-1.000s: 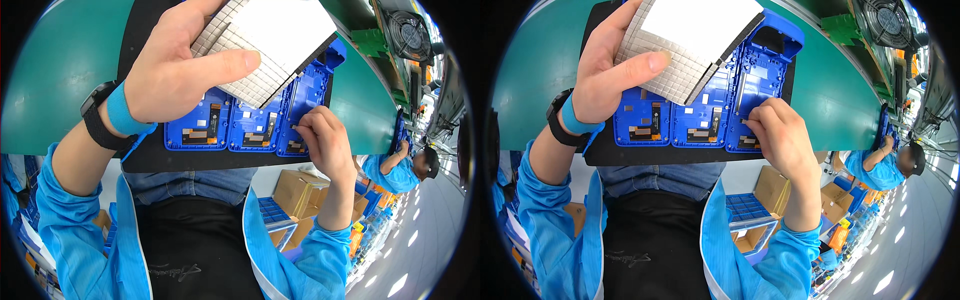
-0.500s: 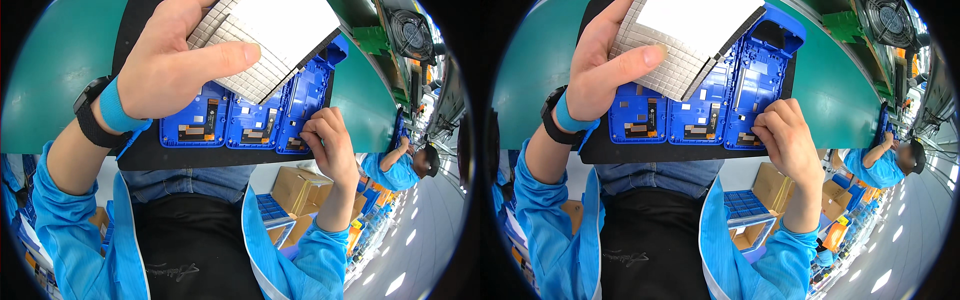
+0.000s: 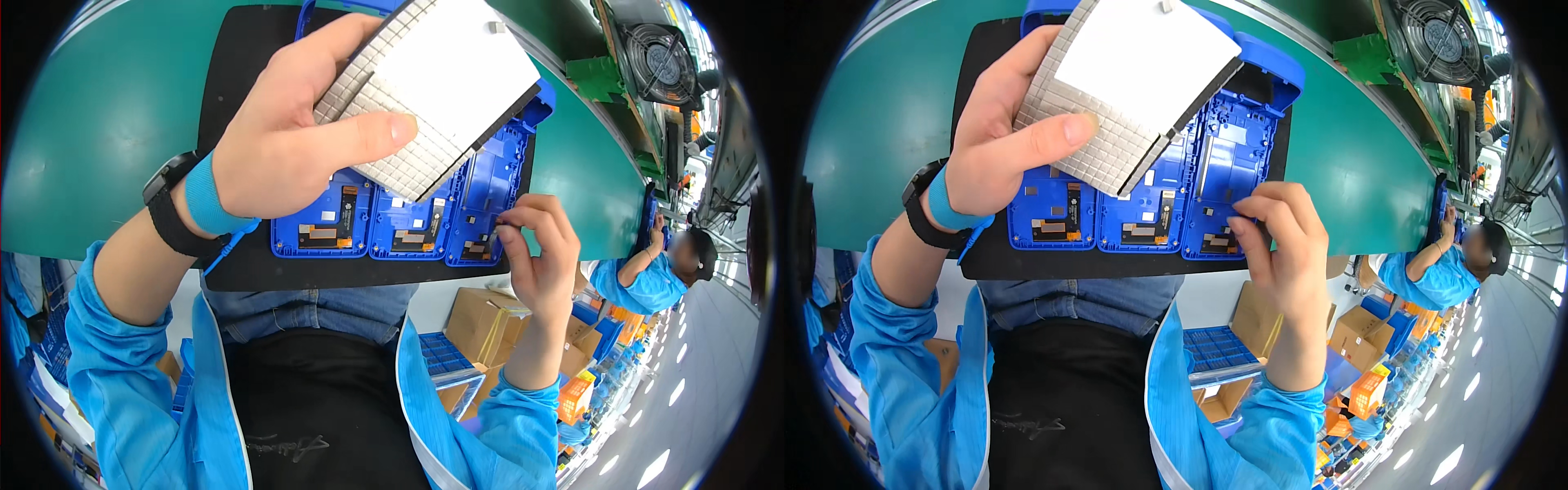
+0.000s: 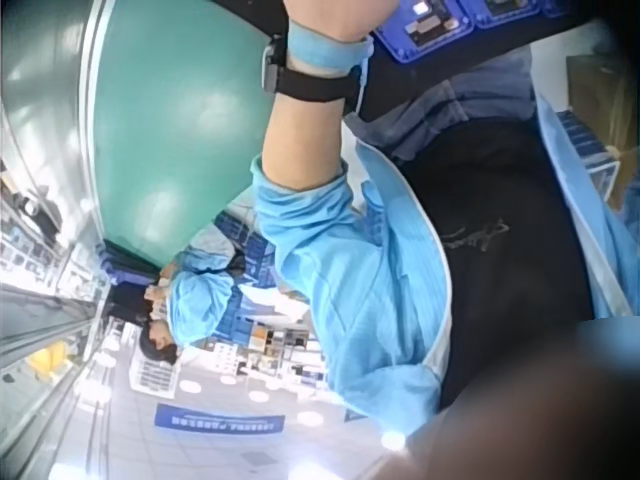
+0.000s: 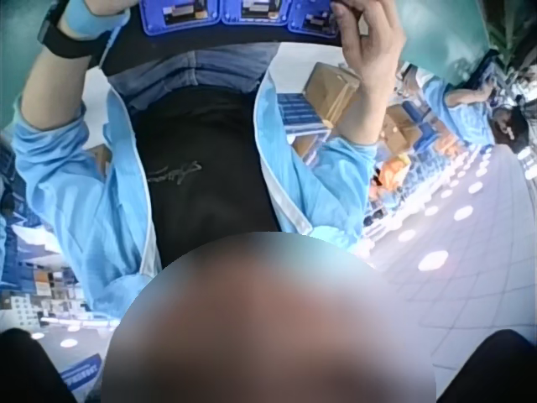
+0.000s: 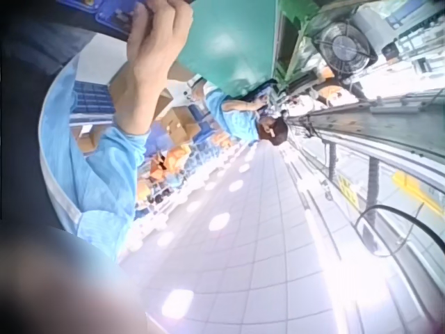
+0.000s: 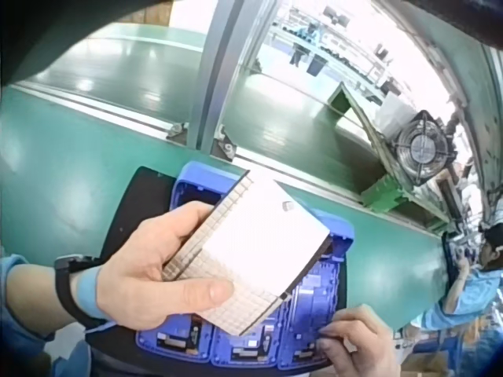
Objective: Assembling electronic components by manually peeling and applying small parts to smartphone frames on a production line.
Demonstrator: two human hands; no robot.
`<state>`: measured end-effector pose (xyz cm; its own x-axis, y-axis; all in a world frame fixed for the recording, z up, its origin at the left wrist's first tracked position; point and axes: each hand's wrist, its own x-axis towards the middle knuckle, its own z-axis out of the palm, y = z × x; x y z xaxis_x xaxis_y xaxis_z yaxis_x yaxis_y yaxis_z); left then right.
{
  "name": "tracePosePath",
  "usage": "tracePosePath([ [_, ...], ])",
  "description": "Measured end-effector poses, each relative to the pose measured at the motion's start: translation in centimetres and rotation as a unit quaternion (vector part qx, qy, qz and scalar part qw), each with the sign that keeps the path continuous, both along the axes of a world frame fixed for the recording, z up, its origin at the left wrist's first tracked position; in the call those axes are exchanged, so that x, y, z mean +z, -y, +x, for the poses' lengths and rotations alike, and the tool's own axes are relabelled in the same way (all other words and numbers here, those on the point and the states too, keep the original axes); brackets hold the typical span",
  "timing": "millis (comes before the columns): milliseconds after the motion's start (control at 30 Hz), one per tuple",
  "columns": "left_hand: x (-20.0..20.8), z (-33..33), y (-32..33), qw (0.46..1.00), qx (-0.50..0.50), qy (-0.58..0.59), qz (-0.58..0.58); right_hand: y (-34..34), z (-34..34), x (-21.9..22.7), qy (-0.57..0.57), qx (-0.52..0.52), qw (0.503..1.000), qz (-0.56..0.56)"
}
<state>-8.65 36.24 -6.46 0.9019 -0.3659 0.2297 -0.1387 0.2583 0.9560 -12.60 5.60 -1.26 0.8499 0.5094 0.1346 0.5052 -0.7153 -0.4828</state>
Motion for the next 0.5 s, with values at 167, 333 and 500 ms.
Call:
tracePosePath([
  [167, 0.8, -0.1, 0.2, 0.999, -0.022, -0.041, -0.016, -3.5, 0.4, -0.5, 0.052, -0.028, 0.987, 0.151],
  [333, 0.3, 0.0, 0.7, 0.999, -0.002, -0.007, -0.048, -5.6, 1.2, -1.3, 0.117, -0.029, 0.975, 0.186],
  [500, 0.5, -0.1, 0.7, 0.998, -0.026, -0.017, -0.061, -6.4, 1.3, -1.3, 0.162, -0.024, 0.971, 0.176],
])
